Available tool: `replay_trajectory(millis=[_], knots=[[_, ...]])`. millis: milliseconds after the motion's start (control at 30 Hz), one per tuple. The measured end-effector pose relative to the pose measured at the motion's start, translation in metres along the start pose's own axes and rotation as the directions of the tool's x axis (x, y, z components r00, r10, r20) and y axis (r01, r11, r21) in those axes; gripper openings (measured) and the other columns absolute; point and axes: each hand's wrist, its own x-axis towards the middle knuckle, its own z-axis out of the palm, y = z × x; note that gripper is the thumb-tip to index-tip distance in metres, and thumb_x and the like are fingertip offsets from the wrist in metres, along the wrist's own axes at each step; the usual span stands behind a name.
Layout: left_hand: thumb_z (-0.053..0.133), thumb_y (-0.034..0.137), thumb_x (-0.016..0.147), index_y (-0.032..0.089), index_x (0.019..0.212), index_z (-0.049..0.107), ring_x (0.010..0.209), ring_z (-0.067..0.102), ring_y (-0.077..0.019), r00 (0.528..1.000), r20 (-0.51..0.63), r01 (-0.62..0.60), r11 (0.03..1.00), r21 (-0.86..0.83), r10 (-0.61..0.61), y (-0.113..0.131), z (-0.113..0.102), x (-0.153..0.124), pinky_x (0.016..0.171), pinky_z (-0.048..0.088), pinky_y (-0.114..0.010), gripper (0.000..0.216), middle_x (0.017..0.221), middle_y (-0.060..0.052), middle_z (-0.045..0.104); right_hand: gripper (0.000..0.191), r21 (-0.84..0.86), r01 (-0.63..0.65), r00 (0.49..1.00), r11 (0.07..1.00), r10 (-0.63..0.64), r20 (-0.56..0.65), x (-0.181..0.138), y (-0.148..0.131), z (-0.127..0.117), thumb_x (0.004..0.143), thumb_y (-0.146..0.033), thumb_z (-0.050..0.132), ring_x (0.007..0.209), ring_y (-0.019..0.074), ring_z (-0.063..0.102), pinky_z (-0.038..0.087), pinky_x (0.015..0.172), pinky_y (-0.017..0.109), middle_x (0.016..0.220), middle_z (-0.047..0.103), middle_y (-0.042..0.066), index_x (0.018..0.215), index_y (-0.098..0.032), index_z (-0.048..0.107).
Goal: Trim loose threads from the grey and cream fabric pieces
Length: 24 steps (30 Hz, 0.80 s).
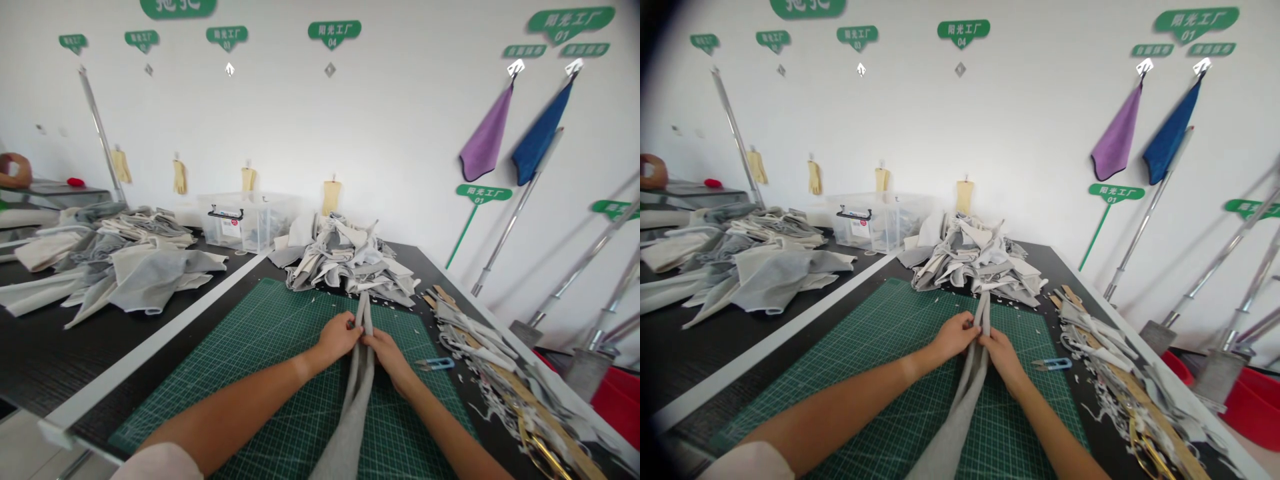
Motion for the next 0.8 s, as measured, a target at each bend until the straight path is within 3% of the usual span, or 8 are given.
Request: replay_trajectory(millis=[67,167,233,433,533,667,800], knots=[[0.053,0.034,0.088,0.019,0.093,0.063,0.079,0.063,-0.0162,0.999,-0.031,-0.024,0.996,0.081,0.026,-0.001,-0.002,0.0,0.071,0.046,-0.024,0.018,0.09,-0.004,0.069,0.029,-0.119,0.007,0.997,0.993,-0.016,-0.075,0.004,0.006,-0.004,0.077,-0.04,0.057,0.059,0.0171,0.062,0.043,0.051,0.024,0.071,0.067,-0.001,0.098,-0.02,0.062],[0.053,0.03,0.086,0.019,0.088,0.063,0.08,0.064,-0.0181,0.999,0.013,-0.047,0.982,0.181,0.045,-0.003,-0.004,0.0,0.071,0.046,-0.025,0.015,0.088,-0.004,0.069,0.03,-0.323,-0.01,0.973,0.946,-0.065,-0.22,0.009,0.01,-0.011,0.077,-0.041,0.06,0.053,0.0146,0.059,0.041,0.049,0.023,0.07,0.065,-0.004,0.101,-0.023,0.059],[0.054,0.029,0.084,0.019,0.089,0.063,0.078,0.064,-0.0189,0.998,0.044,-0.056,0.978,0.199,0.048,-0.005,-0.004,0.001,0.07,0.046,-0.026,0.014,0.087,-0.005,0.069,0.027,-0.394,-0.006,0.969,0.919,-0.091,-0.228,0.008,0.009,-0.013,0.079,-0.04,0.058,0.051,0.014,0.058,0.04,0.05,0.023,0.069,0.065,-0.004,0.1,-0.024,0.06],[0.05,0.022,0.085,0.018,0.103,0.056,0.078,0.064,-0.0203,0.996,-0.087,0.001,0.981,0.194,0.016,-0.008,-0.007,0.006,0.07,0.046,-0.028,0.019,0.091,-0.008,0.068,0.018,-0.398,0.181,0.972,0.899,-0.224,-0.065,0.001,0.0,-0.005,0.083,-0.03,0.049,0.067,0.0161,0.062,0.04,0.06,0.023,0.073,0.068,-0.002,0.088,-0.023,0.064],[0.047,0.021,0.087,0.019,0.097,0.055,0.079,0.063,-0.0187,0.995,-0.095,-0.025,0.985,0.168,0.041,-0.01,-0.008,0.008,0.071,0.045,-0.026,0.013,0.09,-0.006,0.067,0.016,-0.463,0.13,0.97,0.877,-0.208,-0.122,0.003,0.002,-0.002,0.083,-0.031,0.049,0.065,0.0159,0.06,0.038,0.06,0.024,0.069,0.066,-0.003,0.079,-0.023,0.062],[0.048,0.024,0.088,0.018,0.087,0.056,0.075,0.059,-0.016,0.992,-0.003,-0.121,0.987,0.11,0.122,-0.011,-0.007,0.009,0.066,0.044,-0.023,0.01,0.086,-0.003,0.065,0.021,-0.505,0.026,0.956,0.863,-0.17,-0.241,0.007,0.007,-0.008,0.083,-0.045,0.056,0.068,0.0176,0.062,0.037,0.06,0.024,0.072,0.067,-0.003,0.081,-0.024,0.062],[0.048,0.025,0.089,0.017,0.091,0.058,0.071,0.059,-0.0149,0.998,0.037,-0.053,0.998,0.041,0.051,-0.01,-0.004,0.011,0.061,0.044,-0.022,0.013,0.086,-0.004,0.066,0.025,-0.526,0.023,0.938,0.85,-0.2,-0.282,0.004,0.002,-0.015,0.083,-0.049,0.057,0.069,0.0197,0.063,0.037,0.06,0.025,0.073,0.068,-0.001,0.087,-0.026,0.063]])
